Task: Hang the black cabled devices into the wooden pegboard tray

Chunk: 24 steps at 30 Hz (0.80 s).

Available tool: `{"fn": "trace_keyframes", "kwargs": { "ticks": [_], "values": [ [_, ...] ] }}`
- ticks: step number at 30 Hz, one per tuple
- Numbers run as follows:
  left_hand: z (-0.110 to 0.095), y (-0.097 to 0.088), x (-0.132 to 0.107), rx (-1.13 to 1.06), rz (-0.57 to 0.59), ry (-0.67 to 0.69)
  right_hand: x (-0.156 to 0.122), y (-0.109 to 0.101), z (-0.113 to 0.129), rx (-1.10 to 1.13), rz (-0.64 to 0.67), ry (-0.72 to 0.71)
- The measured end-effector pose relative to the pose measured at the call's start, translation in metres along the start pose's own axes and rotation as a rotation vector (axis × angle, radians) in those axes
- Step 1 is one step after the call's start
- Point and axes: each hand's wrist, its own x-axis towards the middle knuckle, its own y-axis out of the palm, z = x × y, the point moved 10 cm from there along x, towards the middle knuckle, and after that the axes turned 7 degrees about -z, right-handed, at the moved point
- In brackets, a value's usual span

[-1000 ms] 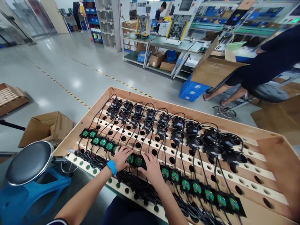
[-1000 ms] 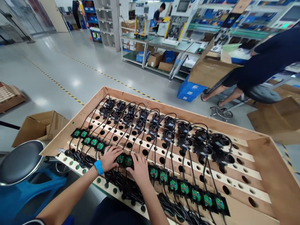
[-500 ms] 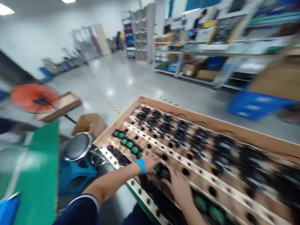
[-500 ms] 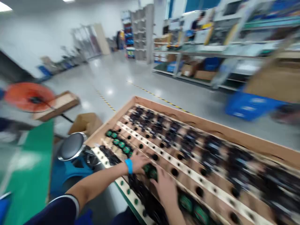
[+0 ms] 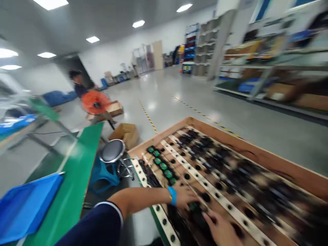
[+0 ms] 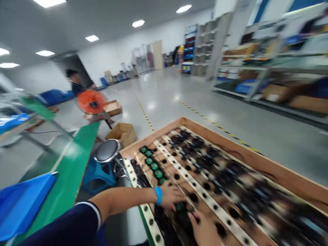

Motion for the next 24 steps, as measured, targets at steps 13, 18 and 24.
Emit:
{"fn": "trace_keyframes", "kwargs": {
  "ticks": [13, 18, 24],
  "values": [
    [0.014, -0.016, -0.011, -0.201, -0.075, -0.104, -0.036, -0.048, 0.071, -0.193, 0.085, 0.129],
    [-0.023, -0.026, -0.005, -0.169, -0.091, 0.02, -0.059, -0.056, 0.088, -0.272, -0.001, 0.062],
    [-0.03, -0.026, 0.0, -0.151, -0.055, -0.071, -0.076, -0.032, 0.095, -0.384, -0.014, 0.056]
  ]
}}
